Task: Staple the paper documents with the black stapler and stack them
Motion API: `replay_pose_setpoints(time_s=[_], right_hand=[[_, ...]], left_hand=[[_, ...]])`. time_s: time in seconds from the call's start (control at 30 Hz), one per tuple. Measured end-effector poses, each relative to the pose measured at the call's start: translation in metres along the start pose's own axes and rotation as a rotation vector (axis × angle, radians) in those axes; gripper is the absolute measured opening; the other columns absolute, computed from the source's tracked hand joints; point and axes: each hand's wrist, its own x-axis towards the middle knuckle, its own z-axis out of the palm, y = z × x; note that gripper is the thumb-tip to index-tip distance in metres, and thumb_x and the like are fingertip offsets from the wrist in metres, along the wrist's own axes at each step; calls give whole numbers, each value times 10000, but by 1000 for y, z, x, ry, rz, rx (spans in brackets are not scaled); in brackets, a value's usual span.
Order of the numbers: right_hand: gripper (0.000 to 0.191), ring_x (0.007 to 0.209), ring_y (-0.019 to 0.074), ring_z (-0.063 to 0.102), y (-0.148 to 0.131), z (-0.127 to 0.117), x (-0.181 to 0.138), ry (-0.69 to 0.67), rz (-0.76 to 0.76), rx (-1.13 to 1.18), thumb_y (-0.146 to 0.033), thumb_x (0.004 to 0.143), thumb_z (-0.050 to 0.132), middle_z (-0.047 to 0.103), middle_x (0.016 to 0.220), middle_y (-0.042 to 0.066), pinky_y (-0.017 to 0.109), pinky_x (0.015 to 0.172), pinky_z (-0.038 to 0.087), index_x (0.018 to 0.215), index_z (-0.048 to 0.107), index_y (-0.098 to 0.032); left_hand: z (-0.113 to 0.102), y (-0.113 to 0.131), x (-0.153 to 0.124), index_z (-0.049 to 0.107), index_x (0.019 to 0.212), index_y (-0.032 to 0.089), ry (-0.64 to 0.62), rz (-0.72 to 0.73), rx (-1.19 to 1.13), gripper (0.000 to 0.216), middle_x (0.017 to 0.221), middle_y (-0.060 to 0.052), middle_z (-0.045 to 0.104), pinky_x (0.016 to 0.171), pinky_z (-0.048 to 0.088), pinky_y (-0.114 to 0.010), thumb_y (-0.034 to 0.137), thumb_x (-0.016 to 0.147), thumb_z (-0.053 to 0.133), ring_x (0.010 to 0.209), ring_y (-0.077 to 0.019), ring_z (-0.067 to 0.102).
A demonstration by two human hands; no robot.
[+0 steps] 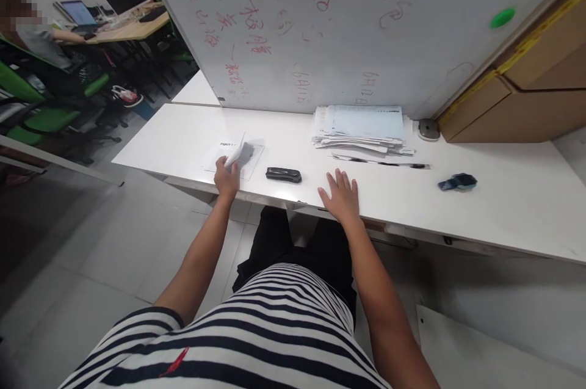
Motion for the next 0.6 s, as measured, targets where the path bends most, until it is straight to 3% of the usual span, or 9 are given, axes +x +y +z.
replay_pose_setpoints(time_s=[0.2,0.6], right_hand=[[627,1444,272,190,0,0,0,-7,7,-7,-545,950,257,230,1575,100,504,1154,153,1462,341,-192],[626,1447,275,180,1,1,-1,-7,10,-12,-548,947,264,233,1574,102,513,1149,151,1459,343,-198]], left_hand=[[-2,1,-2,444,1290,199,73,-33,3,454,1281,-107,589,919,469,-333,490,945,393,1156,-239,578],[0,-2,-1,534,1209,185,26,-77,15,456,1052,-111,683,806,459,-344,516,953,353,985,-268,638]])
